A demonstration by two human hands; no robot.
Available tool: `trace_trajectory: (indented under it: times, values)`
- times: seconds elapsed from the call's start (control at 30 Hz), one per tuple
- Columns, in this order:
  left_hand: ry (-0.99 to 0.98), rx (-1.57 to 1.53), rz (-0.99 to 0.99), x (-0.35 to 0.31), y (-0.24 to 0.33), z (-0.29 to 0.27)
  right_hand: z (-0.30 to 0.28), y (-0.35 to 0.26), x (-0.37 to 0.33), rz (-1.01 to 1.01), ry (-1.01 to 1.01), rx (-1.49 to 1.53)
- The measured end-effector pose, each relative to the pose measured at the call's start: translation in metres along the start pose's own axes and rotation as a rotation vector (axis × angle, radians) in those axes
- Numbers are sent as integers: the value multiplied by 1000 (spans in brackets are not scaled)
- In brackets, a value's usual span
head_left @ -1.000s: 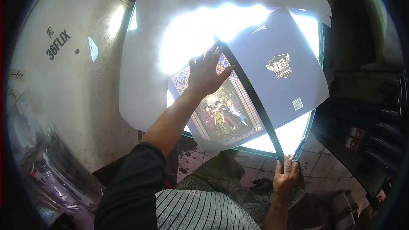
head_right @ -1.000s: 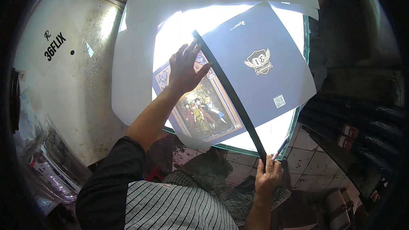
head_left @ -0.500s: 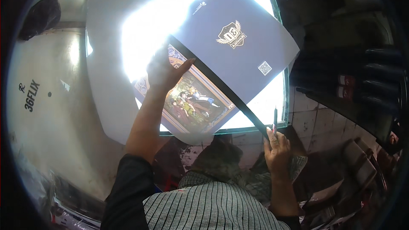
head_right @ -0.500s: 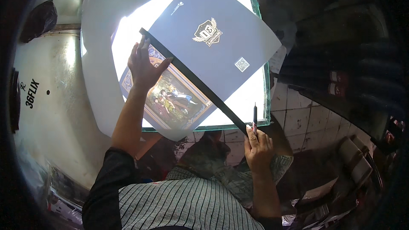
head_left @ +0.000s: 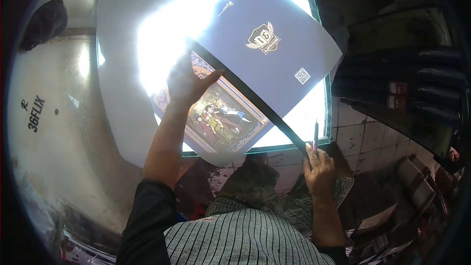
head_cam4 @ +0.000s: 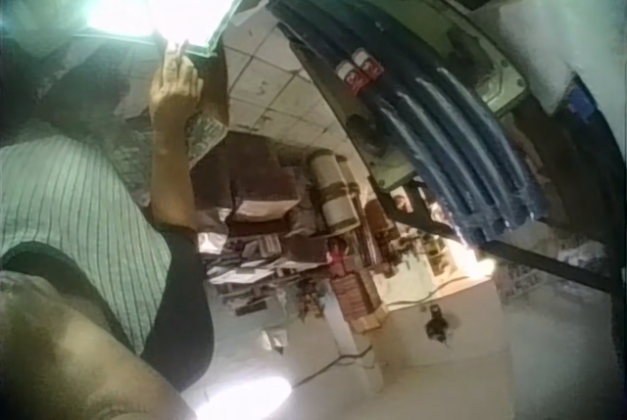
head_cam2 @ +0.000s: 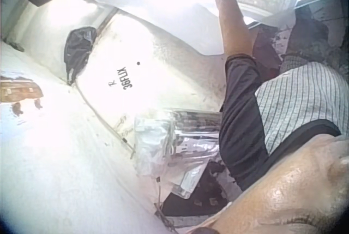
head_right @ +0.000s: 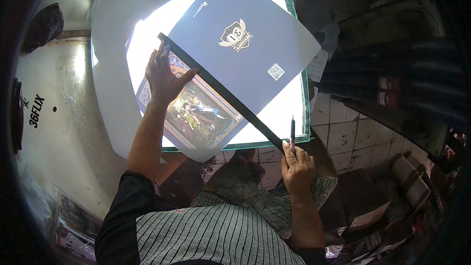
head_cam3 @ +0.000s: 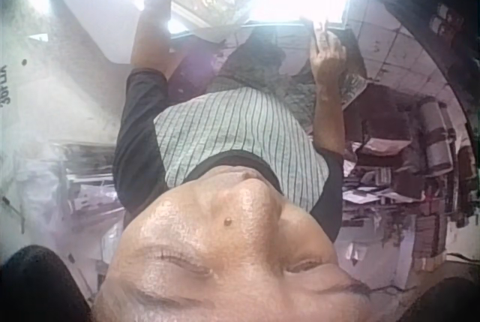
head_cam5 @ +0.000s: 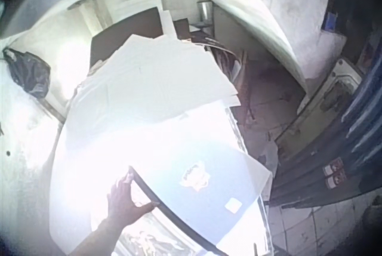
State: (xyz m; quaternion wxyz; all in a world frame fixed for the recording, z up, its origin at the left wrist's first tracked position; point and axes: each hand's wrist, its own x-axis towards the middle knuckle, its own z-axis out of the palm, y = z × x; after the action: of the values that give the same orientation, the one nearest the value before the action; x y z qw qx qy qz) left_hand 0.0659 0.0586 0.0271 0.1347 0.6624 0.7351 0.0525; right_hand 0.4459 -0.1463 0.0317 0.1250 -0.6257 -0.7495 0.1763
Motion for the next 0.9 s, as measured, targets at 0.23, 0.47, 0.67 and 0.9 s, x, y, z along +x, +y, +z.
trace_trajectory:
  times: [0.23, 0.47, 0.67, 0.9]
  values:
    - [0, -11, 26, 0, -2, 3, -3, -1, 1, 2, -35, -3]
    - [-80, 11, 8, 4, 9, -4, -10, 1, 4, 4, -35, -13]
    - [-295, -27, -118, 10, 21, -33, -62, 5, 43, -5, 69, 172]
    - [-308, 47, -136, 9, 22, -27, -28, -27, 193, -195, 171, 823]
